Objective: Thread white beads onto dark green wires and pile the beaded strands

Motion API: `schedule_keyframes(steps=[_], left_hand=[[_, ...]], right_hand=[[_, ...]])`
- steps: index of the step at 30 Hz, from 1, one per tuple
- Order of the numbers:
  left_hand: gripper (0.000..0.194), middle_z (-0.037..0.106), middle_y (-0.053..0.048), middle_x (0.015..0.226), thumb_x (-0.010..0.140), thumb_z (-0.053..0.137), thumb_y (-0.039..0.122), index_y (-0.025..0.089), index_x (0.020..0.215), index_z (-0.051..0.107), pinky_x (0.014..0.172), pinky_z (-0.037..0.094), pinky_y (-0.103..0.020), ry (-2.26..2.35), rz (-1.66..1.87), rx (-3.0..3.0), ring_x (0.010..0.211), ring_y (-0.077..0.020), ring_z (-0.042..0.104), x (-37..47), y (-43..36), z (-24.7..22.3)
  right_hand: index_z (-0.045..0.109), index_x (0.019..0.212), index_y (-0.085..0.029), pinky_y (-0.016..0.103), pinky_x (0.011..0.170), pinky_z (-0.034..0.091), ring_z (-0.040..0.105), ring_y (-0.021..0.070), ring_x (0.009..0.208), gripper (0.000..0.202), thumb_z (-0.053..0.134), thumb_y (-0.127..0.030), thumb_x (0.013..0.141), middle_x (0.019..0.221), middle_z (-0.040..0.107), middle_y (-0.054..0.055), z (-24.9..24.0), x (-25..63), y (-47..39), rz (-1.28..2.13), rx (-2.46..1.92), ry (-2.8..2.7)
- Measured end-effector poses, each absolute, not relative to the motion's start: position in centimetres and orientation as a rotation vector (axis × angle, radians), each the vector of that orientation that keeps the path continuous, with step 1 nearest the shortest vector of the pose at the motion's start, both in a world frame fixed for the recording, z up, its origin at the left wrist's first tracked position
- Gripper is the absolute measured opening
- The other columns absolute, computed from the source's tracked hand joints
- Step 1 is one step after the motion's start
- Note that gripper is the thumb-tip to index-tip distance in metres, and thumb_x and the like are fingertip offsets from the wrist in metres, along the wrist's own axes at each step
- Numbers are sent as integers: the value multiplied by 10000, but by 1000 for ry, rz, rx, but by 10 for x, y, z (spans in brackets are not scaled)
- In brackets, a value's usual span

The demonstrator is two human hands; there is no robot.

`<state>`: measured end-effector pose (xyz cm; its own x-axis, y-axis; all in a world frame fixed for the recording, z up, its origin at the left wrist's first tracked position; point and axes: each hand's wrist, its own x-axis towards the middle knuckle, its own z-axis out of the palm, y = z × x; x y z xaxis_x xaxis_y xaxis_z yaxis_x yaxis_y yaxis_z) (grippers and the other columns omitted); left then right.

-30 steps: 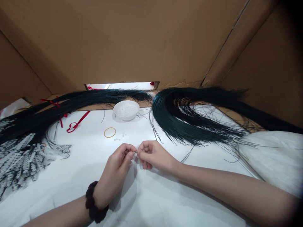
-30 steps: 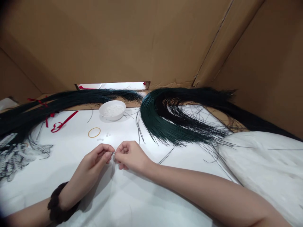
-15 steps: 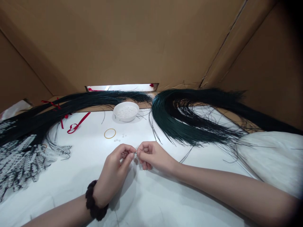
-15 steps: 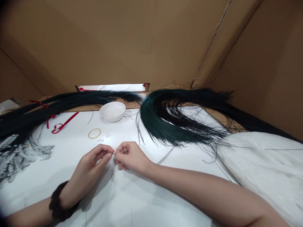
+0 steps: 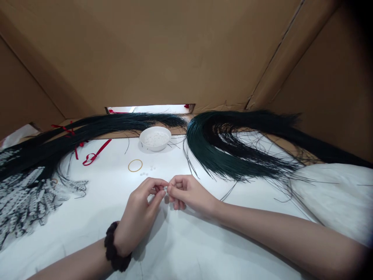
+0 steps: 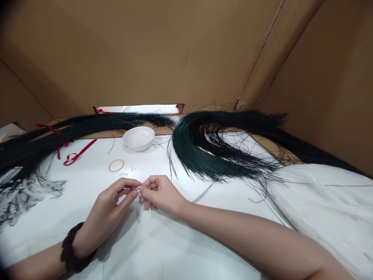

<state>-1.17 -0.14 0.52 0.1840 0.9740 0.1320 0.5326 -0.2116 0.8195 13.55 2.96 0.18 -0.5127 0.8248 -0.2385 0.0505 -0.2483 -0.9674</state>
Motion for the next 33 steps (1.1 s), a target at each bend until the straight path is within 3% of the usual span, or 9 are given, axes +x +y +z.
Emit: schedule_keyframes(steps=[15, 21, 26, 30, 33], left_hand=[[169, 589, -27, 833, 808, 394, 192, 203, 816, 562, 690, 402, -274, 1524, 894, 1943, 791, -168, 535, -8, -5, 9], [117, 595, -8, 796, 784, 434, 200, 210, 850, 530, 662, 401, -264, 1523, 926, 1784, 742, -163, 546, -6, -8, 8], [87, 563, 4, 741, 780, 416, 179, 209, 803, 495, 619, 387, -247, 1486, 909, 1789, 689, -150, 523, -5, -10, 10], [97, 519, 16, 735, 777, 385, 143, 214, 784, 451, 573, 367, -224, 1509, 884, 1807, 673, -136, 493, -4, -11, 10], [111, 495, 20, 710, 772, 363, 122, 214, 765, 425, 547, 351, -225, 1503, 879, 1815, 634, -134, 467, -4, -11, 10]], right_hand=[[496, 672, -135, 183, 436, 390, 443, 62, 474, 201, 538, -321, 736, 594, 470, -14, -8, 137, 28, 1643, -1049, -1550], [553, 846, -136, 190, 474, 379, 469, 79, 530, 204, 572, -292, 717, 622, 498, -11, -8, 136, 25, 1616, -1061, -1586], [516, 693, -136, 179, 453, 337, 439, 70, 500, 121, 541, -250, 726, 559, 492, -16, -4, 136, 25, 1625, -1033, -1643], [490, 687, -148, 165, 448, 326, 429, 63, 496, 21, 510, -152, 691, 556, 485, -27, -5, 138, 26, 1683, -985, -1664], [476, 698, -155, 164, 444, 324, 440, 69, 510, 65, 470, -101, 663, 564, 484, -27, -6, 138, 28, 1717, -965, -1687]])
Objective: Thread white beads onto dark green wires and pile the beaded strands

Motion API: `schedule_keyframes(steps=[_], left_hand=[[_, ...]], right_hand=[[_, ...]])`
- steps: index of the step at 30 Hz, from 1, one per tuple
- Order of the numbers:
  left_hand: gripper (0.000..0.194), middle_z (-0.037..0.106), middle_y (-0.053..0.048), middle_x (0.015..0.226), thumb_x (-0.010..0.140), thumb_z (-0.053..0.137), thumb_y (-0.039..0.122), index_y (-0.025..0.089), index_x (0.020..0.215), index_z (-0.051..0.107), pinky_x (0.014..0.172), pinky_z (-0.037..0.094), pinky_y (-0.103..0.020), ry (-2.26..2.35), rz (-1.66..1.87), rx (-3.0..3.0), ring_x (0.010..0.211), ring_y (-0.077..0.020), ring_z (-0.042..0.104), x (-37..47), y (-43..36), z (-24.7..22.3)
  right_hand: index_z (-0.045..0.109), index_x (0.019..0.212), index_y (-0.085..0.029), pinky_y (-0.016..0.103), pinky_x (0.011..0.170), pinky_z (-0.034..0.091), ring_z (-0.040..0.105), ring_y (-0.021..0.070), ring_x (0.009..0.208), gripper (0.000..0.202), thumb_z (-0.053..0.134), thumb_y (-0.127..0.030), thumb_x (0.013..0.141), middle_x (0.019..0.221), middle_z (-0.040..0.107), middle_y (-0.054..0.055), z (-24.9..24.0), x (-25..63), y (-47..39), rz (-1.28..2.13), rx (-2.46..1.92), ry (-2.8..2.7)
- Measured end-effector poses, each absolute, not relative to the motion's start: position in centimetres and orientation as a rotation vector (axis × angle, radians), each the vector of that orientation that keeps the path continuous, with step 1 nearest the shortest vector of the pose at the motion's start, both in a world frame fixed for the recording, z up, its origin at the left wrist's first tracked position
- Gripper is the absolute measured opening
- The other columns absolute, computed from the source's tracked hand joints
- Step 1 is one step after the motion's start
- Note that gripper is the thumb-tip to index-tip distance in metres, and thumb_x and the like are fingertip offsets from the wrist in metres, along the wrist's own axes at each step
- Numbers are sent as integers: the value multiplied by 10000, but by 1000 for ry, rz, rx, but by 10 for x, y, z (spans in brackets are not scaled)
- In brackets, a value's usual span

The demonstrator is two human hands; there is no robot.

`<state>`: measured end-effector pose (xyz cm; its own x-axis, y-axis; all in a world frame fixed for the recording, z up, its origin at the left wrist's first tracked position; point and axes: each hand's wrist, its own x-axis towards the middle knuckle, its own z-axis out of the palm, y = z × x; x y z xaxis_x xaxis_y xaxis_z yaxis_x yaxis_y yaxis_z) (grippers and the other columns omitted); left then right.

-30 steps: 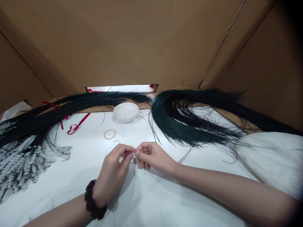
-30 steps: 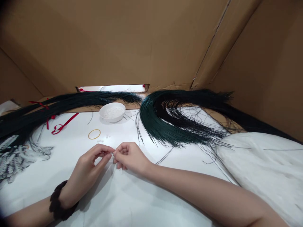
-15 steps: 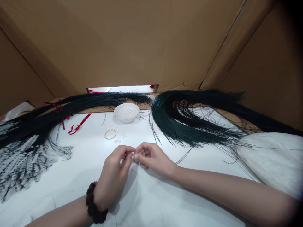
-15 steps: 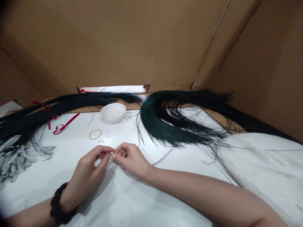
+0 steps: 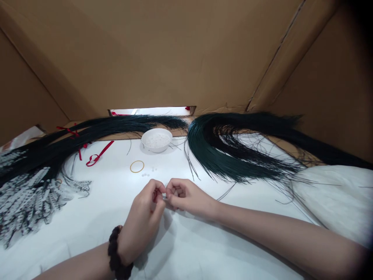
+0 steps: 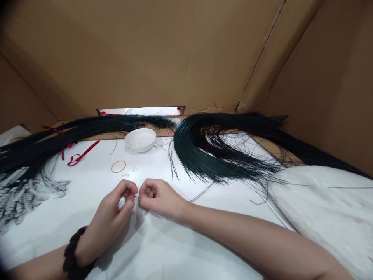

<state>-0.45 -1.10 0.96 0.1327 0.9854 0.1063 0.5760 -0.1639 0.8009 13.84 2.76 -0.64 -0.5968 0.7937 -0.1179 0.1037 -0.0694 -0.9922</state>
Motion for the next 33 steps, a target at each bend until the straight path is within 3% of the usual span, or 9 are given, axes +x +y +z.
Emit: schedule_keyframes(steps=[5, 10, 16, 24, 33], left_hand=[[136, 481, 17, 712, 771, 326, 94, 209, 757, 399, 599, 368, -246, 1465, 838, 1812, 638, -133, 462, -3, -13, 9], [148, 493, -3, 734, 767, 308, 86, 200, 785, 401, 621, 386, -272, 1465, 774, 1889, 672, -151, 483, -3, -13, 8], [159, 491, -53, 838, 802, 304, 139, 176, 901, 424, 706, 407, -336, 1760, 773, 2228, 804, -202, 496, -21, 8, 4], [213, 488, -101, 927, 803, 394, 211, 134, 954, 522, 696, 444, -356, 2035, 405, 2532, 887, -258, 476, -44, 34, -1], [210, 557, -89, 815, 816, 386, 168, 134, 800, 592, 737, 425, -359, 1863, 516, 2708, 831, -234, 468, -47, 40, -5]], right_hand=[[483, 717, -146, 172, 477, 342, 461, 73, 535, 103, 448, -73, 655, 586, 504, -14, -4, 137, 28, 1768, -982, -1679], [491, 717, -132, 164, 460, 334, 446, 60, 511, 33, 500, -164, 711, 567, 495, -15, 0, 137, 27, 1786, -972, -1642], [473, 713, -140, 164, 419, 338, 465, 61, 498, 33, 491, -168, 712, 628, 500, -10, 0, 136, 28, 1797, -1070, -1540], [519, 725, -128, 169, 419, 351, 467, 65, 501, 114, 528, -242, 718, 625, 498, -1, 0, 136, 30, 1784, -1101, -1540], [530, 696, -125, 166, 424, 342, 478, 62, 486, 132, 549, -255, 701, 608, 509, -2, 0, 136, 27, 1790, -1101, -1543]])
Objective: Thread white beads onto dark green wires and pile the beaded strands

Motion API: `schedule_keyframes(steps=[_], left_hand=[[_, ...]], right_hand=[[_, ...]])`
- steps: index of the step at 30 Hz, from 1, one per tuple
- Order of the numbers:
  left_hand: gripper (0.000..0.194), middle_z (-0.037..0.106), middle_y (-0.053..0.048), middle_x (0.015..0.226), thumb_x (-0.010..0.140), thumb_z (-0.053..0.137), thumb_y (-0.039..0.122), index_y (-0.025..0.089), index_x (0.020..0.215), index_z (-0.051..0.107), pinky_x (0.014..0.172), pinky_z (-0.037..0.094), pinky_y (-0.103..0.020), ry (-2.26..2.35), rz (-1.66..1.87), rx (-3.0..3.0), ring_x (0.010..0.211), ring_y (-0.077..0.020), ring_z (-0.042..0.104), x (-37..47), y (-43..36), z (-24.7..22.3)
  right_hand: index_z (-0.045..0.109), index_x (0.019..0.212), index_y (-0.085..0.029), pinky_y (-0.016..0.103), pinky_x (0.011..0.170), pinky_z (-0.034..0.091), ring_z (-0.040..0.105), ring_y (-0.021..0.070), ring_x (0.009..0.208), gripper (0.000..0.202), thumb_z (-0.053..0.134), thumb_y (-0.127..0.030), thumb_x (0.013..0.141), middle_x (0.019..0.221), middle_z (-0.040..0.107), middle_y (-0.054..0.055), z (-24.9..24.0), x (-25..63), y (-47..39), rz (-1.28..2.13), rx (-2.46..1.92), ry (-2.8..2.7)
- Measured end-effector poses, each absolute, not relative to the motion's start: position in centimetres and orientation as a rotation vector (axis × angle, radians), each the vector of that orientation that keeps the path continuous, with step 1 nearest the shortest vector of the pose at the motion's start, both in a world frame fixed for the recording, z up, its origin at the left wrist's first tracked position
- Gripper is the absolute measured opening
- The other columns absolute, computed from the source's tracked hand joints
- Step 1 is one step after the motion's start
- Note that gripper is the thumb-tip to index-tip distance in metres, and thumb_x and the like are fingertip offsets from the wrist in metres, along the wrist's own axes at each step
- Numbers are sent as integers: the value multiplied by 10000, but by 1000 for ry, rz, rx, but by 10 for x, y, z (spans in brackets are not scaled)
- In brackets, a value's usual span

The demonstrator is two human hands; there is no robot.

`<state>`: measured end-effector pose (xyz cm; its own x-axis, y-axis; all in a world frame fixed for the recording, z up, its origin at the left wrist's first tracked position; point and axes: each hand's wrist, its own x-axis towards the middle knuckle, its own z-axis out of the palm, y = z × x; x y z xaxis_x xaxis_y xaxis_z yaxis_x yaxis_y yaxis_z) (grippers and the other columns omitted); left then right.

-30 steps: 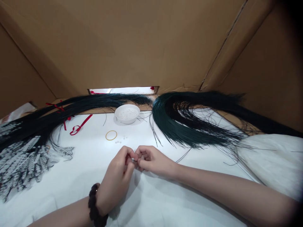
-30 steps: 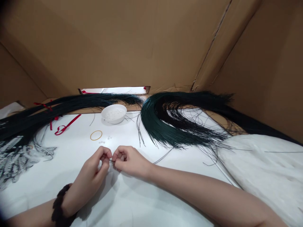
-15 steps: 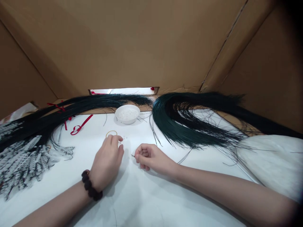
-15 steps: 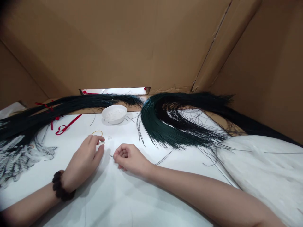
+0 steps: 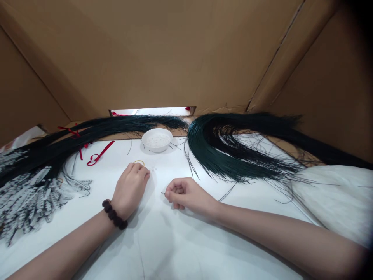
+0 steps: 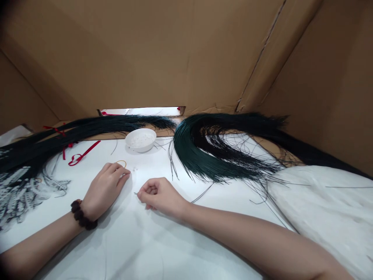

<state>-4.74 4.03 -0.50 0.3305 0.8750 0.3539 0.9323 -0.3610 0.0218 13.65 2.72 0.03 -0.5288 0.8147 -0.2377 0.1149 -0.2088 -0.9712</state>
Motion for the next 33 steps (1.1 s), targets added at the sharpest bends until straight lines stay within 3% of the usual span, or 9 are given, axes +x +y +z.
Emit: schedule_keyframes(steps=[6, 9, 14, 19, 33], left_hand=[[216, 566, -87, 799, 811, 397, 185, 136, 770, 603, 750, 401, -350, -1627, -598, -2507, 830, -224, 466, -47, 42, -3], [170, 587, -57, 794, 785, 448, 227, 158, 799, 602, 737, 394, -311, -1823, -936, -2605, 801, -197, 491, -40, 36, 1], [153, 592, -17, 737, 747, 518, 284, 161, 796, 595, 628, 385, -238, -2553, -1612, -2809, 668, -133, 497, -24, 19, 7], [114, 548, -3, 693, 730, 539, 222, 143, 756, 616, 619, 345, -221, -2733, -2054, -2823, 625, -100, 424, -19, 14, 6], [147, 531, -2, 676, 729, 558, 282, 155, 767, 620, 637, 336, -240, -2785, -2043, -2837, 639, -118, 435, -20, 14, 8]], right_hand=[[533, 685, -122, 164, 420, 332, 494, 66, 486, 96, 543, -217, 680, 604, 529, 4, 2, 137, 26, 1807, -1126, -1527], [528, 680, -123, 164, 415, 329, 497, 68, 484, 64, 529, -186, 670, 598, 529, 1, 2, 137, 27, 1814, -1116, -1511], [519, 657, -129, 158, 421, 335, 477, 59, 465, 30, 489, -123, 654, 543, 504, -21, 1, 137, 29, 1810, -1081, -1481], [509, 650, -134, 160, 412, 341, 471, 64, 440, 17, 495, -131, 658, 483, 487, -31, -3, 137, 32, 1806, -1069, -1466], [506, 650, -132, 157, 411, 342, 469, 58, 440, 29, 495, -143, 674, 492, 487, -31, -1, 137, 31, 1793, -1089, -1464]])
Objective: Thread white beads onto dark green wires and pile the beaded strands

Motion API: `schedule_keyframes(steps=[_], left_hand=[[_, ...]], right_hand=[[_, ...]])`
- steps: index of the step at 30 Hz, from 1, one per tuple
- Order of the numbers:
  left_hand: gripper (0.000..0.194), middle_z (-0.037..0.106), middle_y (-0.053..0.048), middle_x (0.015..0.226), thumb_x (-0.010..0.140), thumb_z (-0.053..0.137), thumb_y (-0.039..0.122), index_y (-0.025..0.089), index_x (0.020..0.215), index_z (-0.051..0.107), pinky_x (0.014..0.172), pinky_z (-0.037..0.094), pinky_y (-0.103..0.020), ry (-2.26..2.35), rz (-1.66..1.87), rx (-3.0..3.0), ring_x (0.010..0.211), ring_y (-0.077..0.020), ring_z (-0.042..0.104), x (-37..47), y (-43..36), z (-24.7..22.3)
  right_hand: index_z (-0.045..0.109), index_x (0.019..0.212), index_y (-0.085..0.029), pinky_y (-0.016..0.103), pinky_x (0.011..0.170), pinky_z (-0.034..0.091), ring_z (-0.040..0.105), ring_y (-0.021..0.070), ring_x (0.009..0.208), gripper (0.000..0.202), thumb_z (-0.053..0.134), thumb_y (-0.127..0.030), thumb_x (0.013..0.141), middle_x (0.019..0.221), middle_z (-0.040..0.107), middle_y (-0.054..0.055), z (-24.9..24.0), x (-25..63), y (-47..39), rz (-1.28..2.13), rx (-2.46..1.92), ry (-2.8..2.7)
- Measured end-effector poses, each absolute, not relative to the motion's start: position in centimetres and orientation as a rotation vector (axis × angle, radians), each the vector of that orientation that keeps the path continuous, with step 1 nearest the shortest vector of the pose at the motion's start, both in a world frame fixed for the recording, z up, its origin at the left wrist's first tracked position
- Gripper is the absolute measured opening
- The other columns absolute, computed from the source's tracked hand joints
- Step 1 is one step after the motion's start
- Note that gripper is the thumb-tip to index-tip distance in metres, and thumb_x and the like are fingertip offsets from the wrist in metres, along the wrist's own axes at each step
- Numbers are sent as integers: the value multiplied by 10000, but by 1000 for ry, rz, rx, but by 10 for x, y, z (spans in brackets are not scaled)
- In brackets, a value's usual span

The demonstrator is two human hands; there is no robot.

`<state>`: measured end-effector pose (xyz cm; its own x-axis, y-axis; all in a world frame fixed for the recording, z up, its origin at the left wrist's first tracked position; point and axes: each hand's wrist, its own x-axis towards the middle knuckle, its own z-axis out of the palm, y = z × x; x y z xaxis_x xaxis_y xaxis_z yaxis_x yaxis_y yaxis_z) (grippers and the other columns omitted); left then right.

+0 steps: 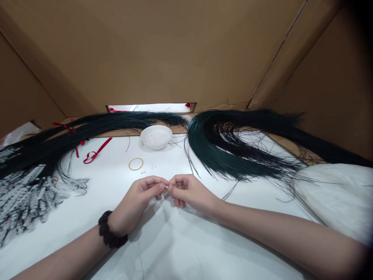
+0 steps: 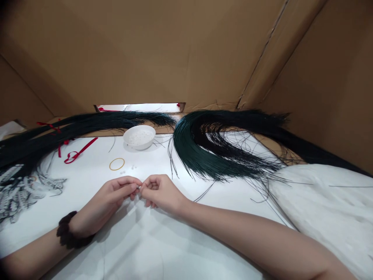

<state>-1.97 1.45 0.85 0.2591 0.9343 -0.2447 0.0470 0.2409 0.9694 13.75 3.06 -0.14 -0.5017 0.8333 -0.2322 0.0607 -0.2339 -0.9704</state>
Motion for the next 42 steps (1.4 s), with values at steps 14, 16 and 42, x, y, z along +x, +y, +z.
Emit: schedule_keyframes(steps=[14, 16, 42], left_hand=[[124, 535, -1, 687, 733, 551, 233, 158, 799, 625, 634, 351, -228, 1106, 858, 1118, 644, -108, 440, -18, 15, 8], [121, 535, 0, 689, 736, 552, 240, 158, 794, 620, 635, 352, -226, 1117, 858, 1126, 649, -108, 446, -19, 15, 7], [187, 625, -28, 737, 723, 558, 307, 159, 803, 641, 645, 390, -246, 1253, 791, 1290, 655, -133, 510, -20, 14, 7]], right_hand=[[506, 634, -134, 156, 401, 342, 464, 56, 420, 36, 475, -132, 652, 479, 480, -33, -2, 137, 32, 1787, -1109, -1429], [509, 636, -135, 156, 399, 341, 459, 54, 414, 39, 472, -128, 646, 477, 481, -33, -2, 137, 32, 1789, -1117, -1428], [513, 633, -135, 168, 405, 354, 471, 67, 421, 30, 493, -121, 651, 454, 482, -32, 3, 137, 30, 1788, -1185, -1438]])
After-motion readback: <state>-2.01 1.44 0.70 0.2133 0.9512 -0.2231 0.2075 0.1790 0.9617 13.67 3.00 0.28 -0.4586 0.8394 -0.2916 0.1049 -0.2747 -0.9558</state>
